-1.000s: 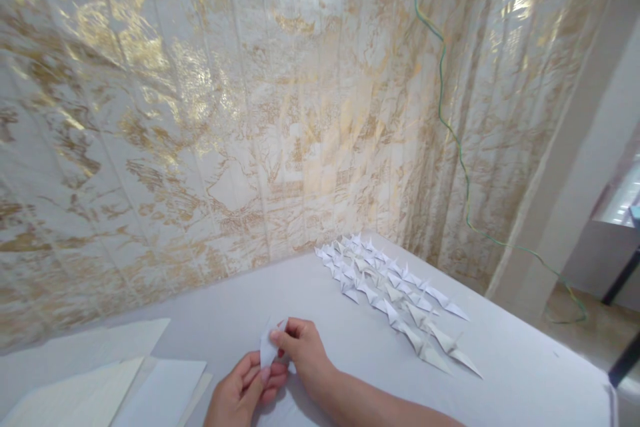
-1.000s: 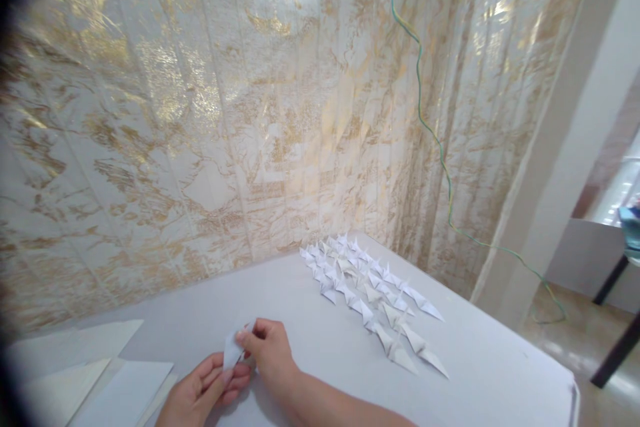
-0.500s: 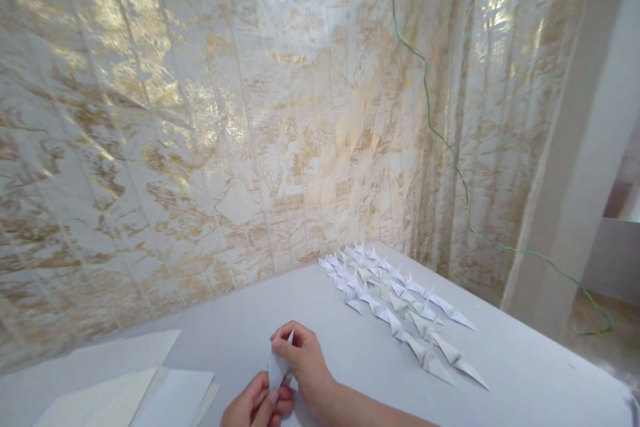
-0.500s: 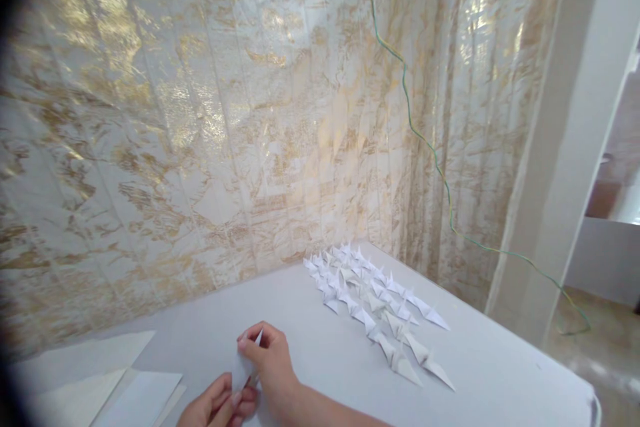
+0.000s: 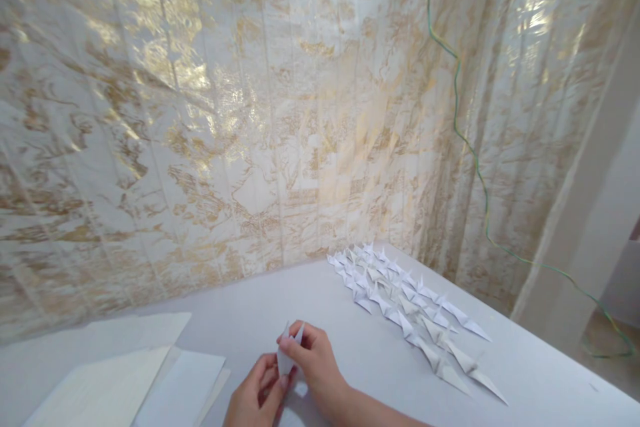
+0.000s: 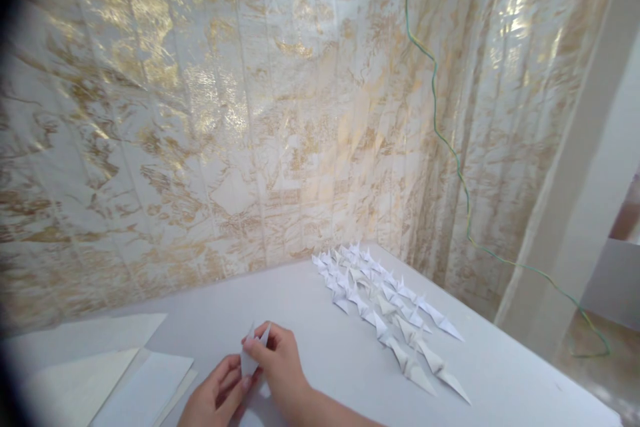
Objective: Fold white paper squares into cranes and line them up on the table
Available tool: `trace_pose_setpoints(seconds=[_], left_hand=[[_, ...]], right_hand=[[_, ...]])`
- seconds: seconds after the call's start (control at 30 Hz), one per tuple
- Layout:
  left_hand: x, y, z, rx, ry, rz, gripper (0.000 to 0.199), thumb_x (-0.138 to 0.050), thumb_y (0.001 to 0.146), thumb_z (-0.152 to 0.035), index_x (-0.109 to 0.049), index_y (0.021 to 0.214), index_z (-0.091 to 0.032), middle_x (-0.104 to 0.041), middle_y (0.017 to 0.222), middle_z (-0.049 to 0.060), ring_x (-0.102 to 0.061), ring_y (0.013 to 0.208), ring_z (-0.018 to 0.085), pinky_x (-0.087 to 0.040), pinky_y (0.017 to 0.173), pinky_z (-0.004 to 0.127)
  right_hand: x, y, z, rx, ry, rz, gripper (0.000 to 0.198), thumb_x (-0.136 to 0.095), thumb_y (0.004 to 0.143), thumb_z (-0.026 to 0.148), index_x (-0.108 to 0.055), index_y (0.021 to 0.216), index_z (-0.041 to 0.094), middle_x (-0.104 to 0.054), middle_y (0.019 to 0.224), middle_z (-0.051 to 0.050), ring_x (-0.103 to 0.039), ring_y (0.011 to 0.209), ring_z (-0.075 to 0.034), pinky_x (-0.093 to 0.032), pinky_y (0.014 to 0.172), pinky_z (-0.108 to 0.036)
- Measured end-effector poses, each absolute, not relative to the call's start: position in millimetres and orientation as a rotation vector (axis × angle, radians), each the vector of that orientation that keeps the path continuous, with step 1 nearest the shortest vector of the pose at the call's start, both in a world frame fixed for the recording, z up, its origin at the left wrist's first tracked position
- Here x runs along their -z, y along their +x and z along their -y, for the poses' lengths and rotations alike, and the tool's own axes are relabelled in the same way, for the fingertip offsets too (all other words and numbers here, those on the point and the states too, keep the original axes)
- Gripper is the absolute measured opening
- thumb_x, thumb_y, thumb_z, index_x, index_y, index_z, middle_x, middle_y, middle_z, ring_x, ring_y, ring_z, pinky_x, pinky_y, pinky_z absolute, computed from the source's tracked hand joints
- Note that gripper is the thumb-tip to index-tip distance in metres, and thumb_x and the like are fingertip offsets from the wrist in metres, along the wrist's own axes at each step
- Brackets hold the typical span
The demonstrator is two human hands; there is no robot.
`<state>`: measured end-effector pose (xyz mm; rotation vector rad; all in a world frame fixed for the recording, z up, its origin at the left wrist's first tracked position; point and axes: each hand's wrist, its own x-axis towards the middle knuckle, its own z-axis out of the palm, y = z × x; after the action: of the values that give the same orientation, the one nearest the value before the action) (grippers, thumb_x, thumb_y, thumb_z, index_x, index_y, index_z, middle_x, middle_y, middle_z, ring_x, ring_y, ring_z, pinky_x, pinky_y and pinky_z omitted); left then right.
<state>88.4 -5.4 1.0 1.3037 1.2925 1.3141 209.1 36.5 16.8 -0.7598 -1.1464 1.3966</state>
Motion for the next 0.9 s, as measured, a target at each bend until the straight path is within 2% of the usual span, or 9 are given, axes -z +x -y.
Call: trace_pose_setpoints(seconds=[0.07, 0.17, 0.3, 0.57, 0.8, 0.9], left_hand=[[-12.8, 81.9, 4.6, -1.423, 1.345, -1.359, 0.039, -0.067, 0.074, -0.056, -0.059, 0.097, -0.025, -0.073, 0.099, 0.006, -0.067, 0.092, 0.025, -0.052, 0.073, 0.032], [-30.5, 71.7, 4.1, -1.529, 1.418, -1.442, 0.032, -0.068, 0.075, -0.055, -0.062, 0.088, -0.027, -0.066, 0.087, 0.0, -0.062, 0.083, 0.022, -0.048, 0.076, 0.031], [-40.6, 69.8, 6.4, -1.554, 1.509, -1.438, 0.034, -0.067, 0.076, -0.061, -0.065, 0.076, -0.027, -0.063, 0.077, -0.003, -0.059, 0.077, 0.02, -0.047, 0.074, 0.029], [-39.6, 76.2, 10.1, -1.525, 1.563, -1.482, 0.046, -0.063, 0.073, -0.073, -0.065, 0.072, -0.027, -0.064, 0.075, -0.003, -0.059, 0.075, 0.021, -0.046, 0.072, 0.029], [-42.9, 73.2, 11.2, -1.468, 1.523, -1.554, 0.04, -0.067, 0.074, -0.064, -0.057, 0.063, -0.026, -0.055, 0.065, -0.008, -0.049, 0.064, 0.016, -0.038, 0.07, 0.027], [-44.3, 73.6, 12.1, -1.457, 1.483, -1.536, 0.039, -0.066, 0.075, -0.063, -0.058, 0.063, -0.026, -0.055, 0.064, -0.008, -0.049, 0.064, 0.016, -0.038, 0.069, 0.026]], right_hand=[[-17.6, 211.2, -36.0, -1.201, -0.774, 1.273, 0.047, -0.078, 0.07, 0.061, -0.062, 0.068, 0.017, -0.06, 0.069, -0.001, -0.049, 0.064, -0.015, -0.037, 0.065, -0.029], [-17.8, 212.9, -34.6, -0.981, -0.777, 1.463, 0.046, -0.069, 0.08, 0.063, -0.066, 0.068, 0.018, -0.058, 0.07, -0.002, -0.049, 0.07, -0.017, -0.036, 0.069, -0.03], [-15.8, 211.1, -31.5, -0.921, -0.751, 1.564, 0.043, -0.066, 0.086, 0.058, -0.066, 0.071, 0.018, -0.055, 0.07, 0.0, -0.049, 0.07, -0.016, -0.036, 0.067, -0.028], [-12.6, 212.2, -34.4, -0.689, -0.705, 1.708, 0.042, -0.056, 0.095, 0.055, -0.066, 0.075, 0.019, -0.058, 0.071, -0.001, -0.053, 0.073, -0.017, -0.038, 0.07, -0.029], [-24.4, 219.9, -35.8, -0.243, -0.615, 1.997, 0.036, -0.046, 0.103, 0.041, -0.071, 0.085, 0.021, -0.068, 0.078, -0.006, -0.053, 0.071, -0.019, -0.037, 0.07, -0.032], [-27.5, 220.9, -34.7, -0.221, -0.619, 1.976, 0.029, -0.05, 0.102, 0.039, -0.074, 0.097, 0.023, -0.069, 0.081, -0.006, -0.055, 0.074, -0.02, -0.039, 0.071, -0.032]])
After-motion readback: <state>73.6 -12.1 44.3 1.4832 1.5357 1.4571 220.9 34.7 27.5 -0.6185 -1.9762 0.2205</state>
